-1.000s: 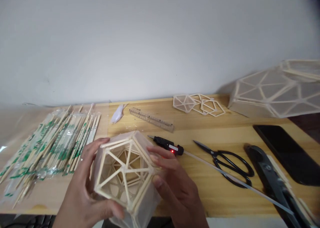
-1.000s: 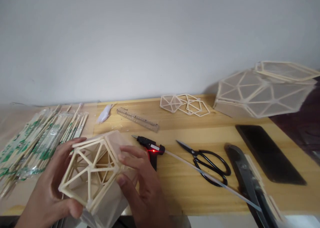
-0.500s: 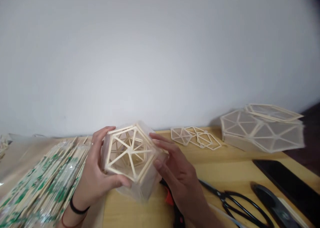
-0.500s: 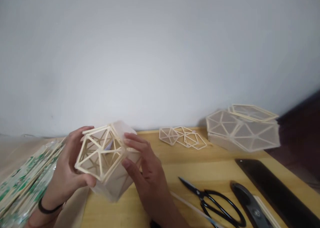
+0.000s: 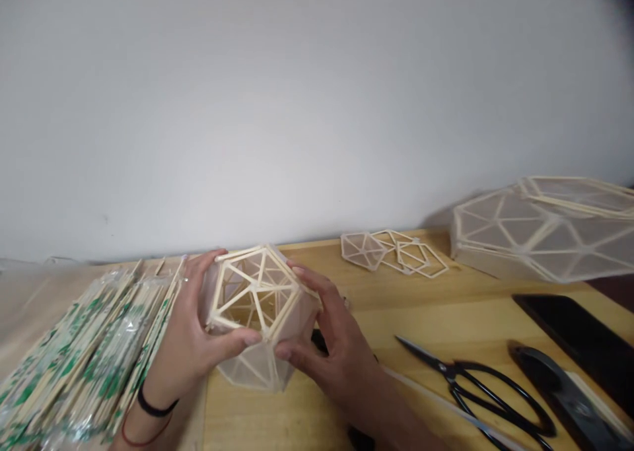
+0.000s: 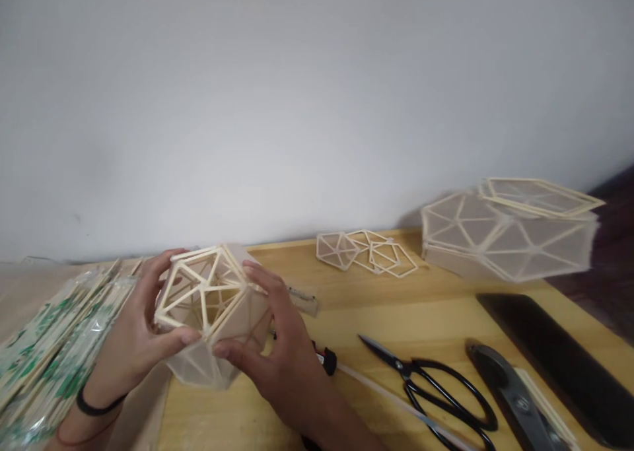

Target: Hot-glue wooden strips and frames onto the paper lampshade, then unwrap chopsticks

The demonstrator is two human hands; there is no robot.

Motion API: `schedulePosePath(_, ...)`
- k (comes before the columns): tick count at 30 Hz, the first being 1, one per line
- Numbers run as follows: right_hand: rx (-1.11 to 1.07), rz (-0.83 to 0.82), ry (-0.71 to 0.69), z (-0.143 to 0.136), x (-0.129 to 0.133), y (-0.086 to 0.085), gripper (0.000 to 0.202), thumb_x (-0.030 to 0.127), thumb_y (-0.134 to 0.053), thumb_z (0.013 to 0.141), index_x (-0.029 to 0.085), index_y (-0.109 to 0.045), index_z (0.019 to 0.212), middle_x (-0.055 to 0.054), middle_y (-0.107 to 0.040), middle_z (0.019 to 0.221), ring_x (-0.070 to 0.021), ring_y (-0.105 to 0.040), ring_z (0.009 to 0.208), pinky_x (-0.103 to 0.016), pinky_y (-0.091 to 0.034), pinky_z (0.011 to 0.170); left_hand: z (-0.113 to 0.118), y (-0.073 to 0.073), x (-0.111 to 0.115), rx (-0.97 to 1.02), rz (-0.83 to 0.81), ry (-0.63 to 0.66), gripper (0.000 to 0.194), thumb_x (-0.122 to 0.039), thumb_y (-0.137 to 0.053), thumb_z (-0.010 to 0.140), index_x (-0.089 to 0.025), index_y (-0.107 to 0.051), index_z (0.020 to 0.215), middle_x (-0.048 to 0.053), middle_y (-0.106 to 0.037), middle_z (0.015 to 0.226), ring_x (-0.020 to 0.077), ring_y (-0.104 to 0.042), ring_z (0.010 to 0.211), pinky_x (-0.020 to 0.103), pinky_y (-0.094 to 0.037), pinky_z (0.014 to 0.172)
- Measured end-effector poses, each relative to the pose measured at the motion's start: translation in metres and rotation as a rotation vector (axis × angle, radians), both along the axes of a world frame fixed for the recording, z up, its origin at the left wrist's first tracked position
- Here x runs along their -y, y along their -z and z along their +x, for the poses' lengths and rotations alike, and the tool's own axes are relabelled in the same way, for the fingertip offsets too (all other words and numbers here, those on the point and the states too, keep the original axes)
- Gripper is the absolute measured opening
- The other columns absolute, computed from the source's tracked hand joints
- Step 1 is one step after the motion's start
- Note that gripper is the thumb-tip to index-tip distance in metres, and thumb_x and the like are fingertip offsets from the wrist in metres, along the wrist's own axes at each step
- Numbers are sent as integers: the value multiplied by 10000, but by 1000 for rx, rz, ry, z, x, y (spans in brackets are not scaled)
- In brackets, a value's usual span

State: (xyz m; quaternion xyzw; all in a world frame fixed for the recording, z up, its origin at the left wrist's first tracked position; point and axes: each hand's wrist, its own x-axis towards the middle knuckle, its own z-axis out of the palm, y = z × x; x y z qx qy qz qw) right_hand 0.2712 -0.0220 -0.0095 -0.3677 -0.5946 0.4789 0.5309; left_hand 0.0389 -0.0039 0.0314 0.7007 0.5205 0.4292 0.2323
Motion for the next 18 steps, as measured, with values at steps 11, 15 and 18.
schedulePosePath(11, -8, -27, 29, -5, 5, 3, 736, 379, -919, 828, 446, -527, 1448, -4, -526, 1635, -301, -494, 1525, -565, -372, 1290, -4, 6, 1, -42, -26, 65, 913, -714, -827, 765, -341, -468, 1517, 108, -524, 1476, 402, -528, 1379, 642, -389, 1197)
schedulePosePath(15, -51, -22, 49, -6, 5, 2, 652, 325, -902, 855, 463, -586, 1408, 20, -568, 1608, -274, -511, 1516, -536, -374, 1296, -7, 9, 2, -4, -64, 60, 975, -711, -867, 717, -355, -467, 1532, 120, -505, 1522, 432, -505, 1419, 689, -352, 1221)
schedulePosePath(18, -72, -6, 58, -6, 4, 3, 593, 301, -879, 884, 466, -625, 1395, 23, -596, 1585, -259, -516, 1514, -511, -398, 1287, -8, 12, 5, 50, -60, 52, 1025, -708, -897, 675, -357, -468, 1537, 125, -513, 1538, 443, -522, 1412, 700, -360, 1224)
